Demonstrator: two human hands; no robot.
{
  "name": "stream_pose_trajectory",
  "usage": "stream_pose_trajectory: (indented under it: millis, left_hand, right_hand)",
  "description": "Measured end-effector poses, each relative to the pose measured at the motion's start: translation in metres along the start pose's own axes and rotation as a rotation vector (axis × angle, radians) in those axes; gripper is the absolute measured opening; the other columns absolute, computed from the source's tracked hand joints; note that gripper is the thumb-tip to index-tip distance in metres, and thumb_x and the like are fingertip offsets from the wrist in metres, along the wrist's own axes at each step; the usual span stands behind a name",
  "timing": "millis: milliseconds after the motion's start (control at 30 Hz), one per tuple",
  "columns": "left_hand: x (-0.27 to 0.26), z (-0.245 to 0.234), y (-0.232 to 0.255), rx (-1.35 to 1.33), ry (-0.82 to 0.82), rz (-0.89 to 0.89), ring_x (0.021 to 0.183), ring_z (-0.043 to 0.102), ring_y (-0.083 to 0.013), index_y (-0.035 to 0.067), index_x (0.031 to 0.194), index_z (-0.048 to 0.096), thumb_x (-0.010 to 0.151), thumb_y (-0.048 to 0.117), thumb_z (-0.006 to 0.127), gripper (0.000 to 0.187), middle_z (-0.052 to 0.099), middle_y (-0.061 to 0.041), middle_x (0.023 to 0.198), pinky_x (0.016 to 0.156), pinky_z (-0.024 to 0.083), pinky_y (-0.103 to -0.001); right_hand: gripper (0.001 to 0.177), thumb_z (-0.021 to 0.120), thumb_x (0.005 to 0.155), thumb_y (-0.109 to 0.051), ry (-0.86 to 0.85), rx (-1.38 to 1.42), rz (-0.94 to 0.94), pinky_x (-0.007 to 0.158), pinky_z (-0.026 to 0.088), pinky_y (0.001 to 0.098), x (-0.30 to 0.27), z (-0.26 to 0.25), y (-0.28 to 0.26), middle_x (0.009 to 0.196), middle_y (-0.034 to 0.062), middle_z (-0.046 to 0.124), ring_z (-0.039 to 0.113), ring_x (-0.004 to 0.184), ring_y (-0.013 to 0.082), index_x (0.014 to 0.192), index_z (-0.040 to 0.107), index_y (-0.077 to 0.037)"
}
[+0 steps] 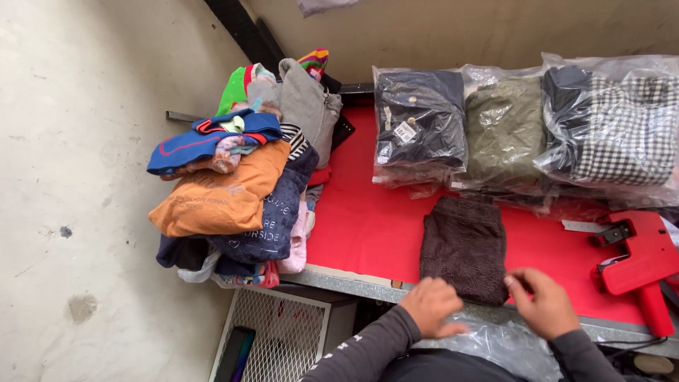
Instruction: Folding small shirts and packing them into clear plastic bags for retail or storage.
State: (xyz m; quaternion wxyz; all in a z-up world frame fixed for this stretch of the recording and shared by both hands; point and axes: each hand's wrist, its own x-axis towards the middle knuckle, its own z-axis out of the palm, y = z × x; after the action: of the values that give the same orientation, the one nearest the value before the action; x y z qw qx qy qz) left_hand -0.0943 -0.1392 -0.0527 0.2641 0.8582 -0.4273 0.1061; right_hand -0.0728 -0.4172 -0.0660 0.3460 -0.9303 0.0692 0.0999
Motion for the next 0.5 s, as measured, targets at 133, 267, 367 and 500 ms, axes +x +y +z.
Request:
stream_pose_trajectory:
  millis: [133, 267, 367, 500]
  left_hand:
    - [-0.045, 0.033, -0.015, 0.093, -0.151, 0.036, 0.084, 0.054, -0.0259, 0.016, 0.080, 0.067, 0.091, 0.027, 0.075, 0.018, 0.059, 0.000, 0.082, 0.069, 0.040, -0.041]
    - [-0.025, -0.004, -0.015, -0.249, -0.233, -0.317, 0.090, 0.060, -0.0337, 0.012, 0.103, 0.063, 0.105, 0.026, 0.058, 0.016, 0.061, -0.009, 0.097, 0.079, 0.046, -0.047]
    - [0.002, -0.040, -0.024, -0.453, -0.193, -0.556, 0.087, 0.062, -0.0335, 0.012, 0.106, 0.057, 0.107, 0.026, 0.051, 0.015, 0.062, -0.011, 0.098, 0.077, 0.048, -0.046]
    - [0.016, -0.053, -0.040, -0.581, 0.022, -0.775, 0.079, 0.056, -0.0215, 0.015, 0.104, 0.058, 0.104, 0.027, 0.053, 0.013, 0.060, -0.002, 0.087, 0.073, 0.045, -0.038]
  right_hand:
    - [0.018, 0.071, 0.086, -0.036, -0.208, 0.053, -0.110, 0.078, 0.057, 0.0236, -0.032, 0.017, 0.011, 0.082, -0.0118, 0.086, 0.074, 0.076, 0.0047, 0.093, 0.083, -0.024]
    - [0.039, 0.082, 0.076, -0.050, -0.195, 0.031, -0.358, 0.087, 0.055, 0.0290, -0.053, 0.024, 0.008, 0.099, -0.0079, 0.078, 0.073, 0.094, 0.0113, 0.105, 0.075, -0.025]
    - [0.059, 0.086, 0.074, -0.052, -0.223, 0.018, -0.435, 0.102, 0.052, 0.0329, -0.041, 0.016, 0.000, 0.124, -0.0063, 0.079, 0.070, 0.115, 0.0165, 0.125, 0.072, -0.025]
    - [0.072, 0.086, 0.070, -0.066, -0.470, -0.215, -0.074, 0.101, 0.054, 0.0304, -0.021, -0.018, -0.027, 0.122, -0.0142, 0.079, 0.070, 0.115, 0.0103, 0.132, 0.066, -0.037]
